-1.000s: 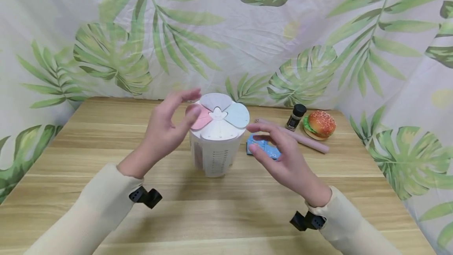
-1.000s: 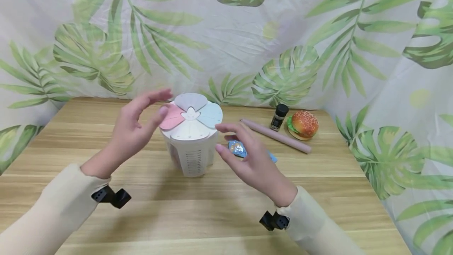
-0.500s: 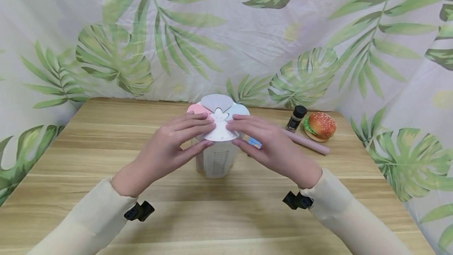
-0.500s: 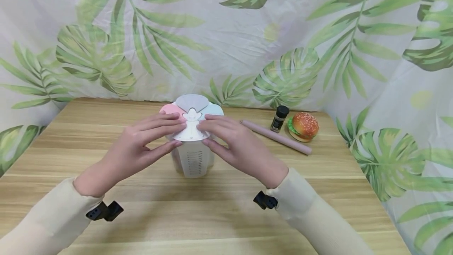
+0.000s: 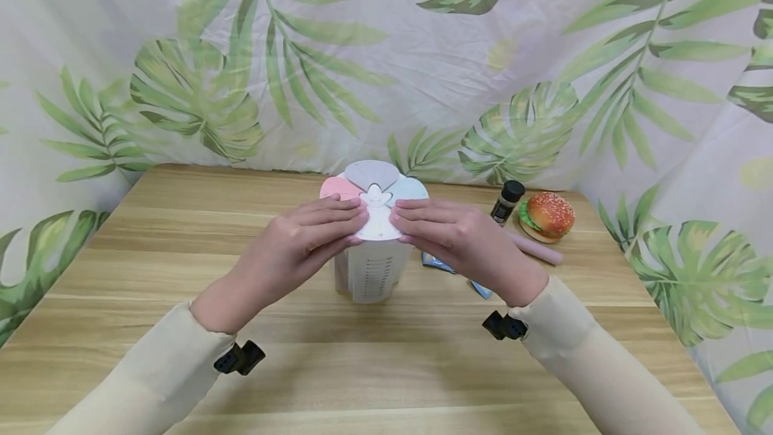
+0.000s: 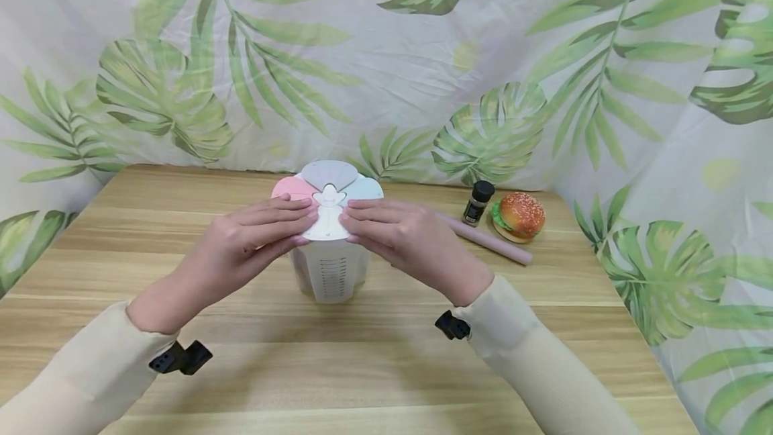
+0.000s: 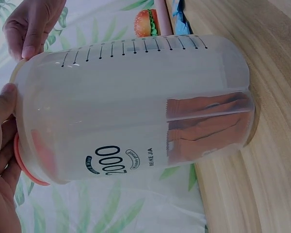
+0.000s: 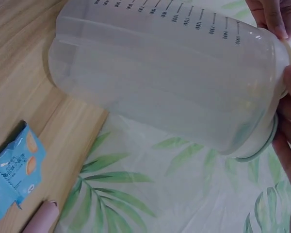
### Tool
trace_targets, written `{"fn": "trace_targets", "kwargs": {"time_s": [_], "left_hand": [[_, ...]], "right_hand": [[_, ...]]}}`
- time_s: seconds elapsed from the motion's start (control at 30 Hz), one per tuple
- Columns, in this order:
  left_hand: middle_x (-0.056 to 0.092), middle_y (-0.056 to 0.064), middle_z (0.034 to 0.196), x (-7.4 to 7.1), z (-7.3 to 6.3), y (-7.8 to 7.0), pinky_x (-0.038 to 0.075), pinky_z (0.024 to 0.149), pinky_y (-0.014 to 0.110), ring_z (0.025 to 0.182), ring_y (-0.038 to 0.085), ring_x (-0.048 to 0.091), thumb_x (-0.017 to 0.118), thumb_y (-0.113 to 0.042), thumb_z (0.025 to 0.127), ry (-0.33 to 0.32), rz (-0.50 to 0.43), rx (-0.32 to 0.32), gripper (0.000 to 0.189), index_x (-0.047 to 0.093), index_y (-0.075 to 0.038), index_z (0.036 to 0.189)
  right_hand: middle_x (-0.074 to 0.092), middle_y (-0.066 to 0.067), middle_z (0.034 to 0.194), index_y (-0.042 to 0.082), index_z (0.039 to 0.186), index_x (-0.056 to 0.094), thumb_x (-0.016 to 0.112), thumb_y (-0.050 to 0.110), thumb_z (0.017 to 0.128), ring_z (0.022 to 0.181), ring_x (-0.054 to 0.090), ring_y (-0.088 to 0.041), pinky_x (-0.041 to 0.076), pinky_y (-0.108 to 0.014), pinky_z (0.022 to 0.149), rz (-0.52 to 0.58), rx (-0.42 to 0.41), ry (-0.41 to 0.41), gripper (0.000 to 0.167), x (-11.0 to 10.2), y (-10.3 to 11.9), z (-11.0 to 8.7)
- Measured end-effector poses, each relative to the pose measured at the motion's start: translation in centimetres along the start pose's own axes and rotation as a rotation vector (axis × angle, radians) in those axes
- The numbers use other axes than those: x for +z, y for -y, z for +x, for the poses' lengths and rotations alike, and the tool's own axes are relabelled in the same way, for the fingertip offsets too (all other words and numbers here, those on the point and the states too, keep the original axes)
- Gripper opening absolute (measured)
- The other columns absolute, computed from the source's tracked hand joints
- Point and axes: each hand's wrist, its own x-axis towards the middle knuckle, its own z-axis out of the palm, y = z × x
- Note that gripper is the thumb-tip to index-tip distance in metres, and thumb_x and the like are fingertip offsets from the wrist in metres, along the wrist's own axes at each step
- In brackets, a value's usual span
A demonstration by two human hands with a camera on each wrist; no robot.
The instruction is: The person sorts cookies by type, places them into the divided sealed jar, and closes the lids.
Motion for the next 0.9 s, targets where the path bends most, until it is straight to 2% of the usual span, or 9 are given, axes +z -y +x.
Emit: {"fn": "trace_targets", "kwargs": {"time_s": [0.17, 0.3, 0.5, 0.63, 0.77, 0.9], "left_hand": [[0.078, 0.012, 0.123, 0.2, 0.1, 0.0, 0.05, 0.116, 0.032, 0.118, 0.031, 0.074, 0.085, 0.003, 0.08, -0.03, 0.001, 0.023, 0.043, 0.078, -0.004, 0.122], [0.079, 0.012, 0.121, 0.4, 0.3, -0.1, 0.052, 0.115, 0.035, 0.117, 0.032, 0.074, 0.085, 0.003, 0.08, -0.056, 0.024, 0.032, 0.042, 0.078, -0.003, 0.121], [0.077, 0.012, 0.124, 0.5, 0.3, -0.2, 0.051, 0.116, 0.032, 0.118, 0.031, 0.073, 0.084, -0.004, 0.085, -0.043, 0.013, -0.034, 0.042, 0.074, -0.004, 0.126], [0.074, 0.011, 0.13, 0.4, 0.3, -0.1, 0.054, 0.11, 0.032, 0.114, 0.026, 0.072, 0.085, -0.009, 0.086, -0.016, -0.013, -0.083, 0.049, 0.069, -0.004, 0.133], [0.073, 0.009, 0.132, 0.4, 0.3, 0.2, 0.055, 0.105, 0.037, 0.11, 0.022, 0.071, 0.083, -0.011, 0.089, 0.014, -0.031, -0.111, 0.059, 0.062, -0.004, 0.143], [0.073, 0.01, 0.127, 0.4, 0.3, 0.4, 0.05, 0.115, 0.048, 0.116, 0.025, 0.069, 0.08, -0.016, 0.094, 0.036, -0.021, -0.123, 0.07, 0.048, -0.006, 0.156]], "right_hand": [[0.077, -0.008, 0.128, 0.009, 0.125, 0.077, 0.08, 0.007, 0.091, 0.124, 0.072, -0.022, 0.059, -0.035, 0.105, 0.023, -0.01, -0.021, 0.034, 0.1, -0.4, -0.2], [0.077, -0.009, 0.128, 0.009, 0.124, 0.078, 0.079, 0.007, 0.092, 0.123, 0.072, -0.022, 0.059, -0.033, 0.106, 0.066, 0.003, -0.018, 0.033, -0.1, -0.5, -0.1], [0.079, -0.009, 0.121, 0.006, 0.12, 0.078, 0.078, 0.0, 0.09, 0.115, 0.075, -0.024, 0.061, -0.031, 0.101, 0.151, 0.042, -0.056, 0.03, -0.3, -0.6, 0.7], [0.08, -0.006, 0.113, 0.005, 0.119, 0.078, 0.073, -0.001, 0.095, 0.107, 0.075, -0.02, 0.062, -0.03, 0.094, 0.218, 0.087, -0.066, 0.025, -0.3, -0.9, 1.5], [0.08, -0.007, 0.108, 0.004, 0.116, 0.077, 0.069, -0.002, 0.097, 0.101, 0.075, -0.019, 0.062, -0.033, 0.085, 0.258, 0.126, -0.078, 0.021, -0.1, -1.2, 2.1], [0.08, -0.01, 0.106, 0.001, 0.112, 0.077, 0.067, 0.0, 0.1, 0.098, 0.075, -0.02, 0.064, -0.034, 0.081, 0.278, 0.185, -0.102, 0.016, 0.0, -1.3, 2.6]]}}
